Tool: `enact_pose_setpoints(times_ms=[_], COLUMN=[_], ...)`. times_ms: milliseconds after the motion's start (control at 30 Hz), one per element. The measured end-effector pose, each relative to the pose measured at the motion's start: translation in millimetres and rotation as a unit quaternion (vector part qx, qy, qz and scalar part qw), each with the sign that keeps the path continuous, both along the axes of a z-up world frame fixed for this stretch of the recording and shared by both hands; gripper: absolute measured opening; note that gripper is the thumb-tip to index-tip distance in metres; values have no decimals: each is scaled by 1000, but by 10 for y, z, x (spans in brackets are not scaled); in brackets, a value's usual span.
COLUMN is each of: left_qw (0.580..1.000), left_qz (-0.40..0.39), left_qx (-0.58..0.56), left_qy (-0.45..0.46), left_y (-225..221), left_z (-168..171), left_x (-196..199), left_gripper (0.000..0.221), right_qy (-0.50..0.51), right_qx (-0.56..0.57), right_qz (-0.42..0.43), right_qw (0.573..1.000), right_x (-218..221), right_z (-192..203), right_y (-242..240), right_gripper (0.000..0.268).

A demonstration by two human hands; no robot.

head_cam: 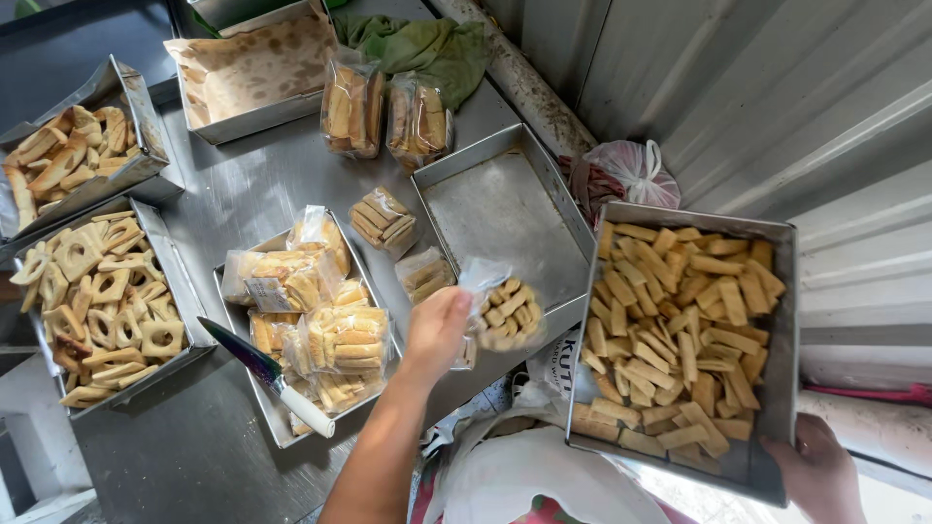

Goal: The person scoops rectangular snack pieces from a metal tray into clear plastic bags using a rainbow-colored spatula. The person then places the filled bags into a larger white sack. The person repeats this process with multiple bags.

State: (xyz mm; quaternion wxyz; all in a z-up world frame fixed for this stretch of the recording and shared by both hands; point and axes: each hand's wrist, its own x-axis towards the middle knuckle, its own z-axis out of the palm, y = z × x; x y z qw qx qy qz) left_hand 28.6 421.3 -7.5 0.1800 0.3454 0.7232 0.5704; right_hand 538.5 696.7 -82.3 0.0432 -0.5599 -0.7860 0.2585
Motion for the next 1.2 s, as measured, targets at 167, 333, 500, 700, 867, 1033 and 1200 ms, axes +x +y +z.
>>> enact_pose_setpoints(times_ms=[167,333,500,700,867,1033,1200], left_qw=[989,966,853,886,970,996,996], left_qz=[-16,-59,-113,-150,-70,15,59], left_qx=[-123,-37,-27,-136,-115,-82,-60], left_qy=[82,-249,-509,-417,-205,-37,0], left_y=[492,459,193,366,716,1050,1444], left_z=[-533,-1215,-1651,-2015,-2197,-2285,-2205], left_x=[-1,557,1076,1003,513,-98,-570], left_gripper=[34,29,27,28,30,34,32], right_qy=[-50,-76,105,26,3,59,71], right_qx=[86,172,237,202,38,-72,-53], right_qz=[79,230,233,218,43,-183,-85], right_qw=[992,955,937,954,998,979,993], right_x=[337,504,838,1227,934,377,94], right_z=[-269,-316,-457,-824,-776,-555,-523], right_y=[-72,-185,-331,-510,-691,-864,-694], right_gripper=[25,19,22,20,23,40,30])
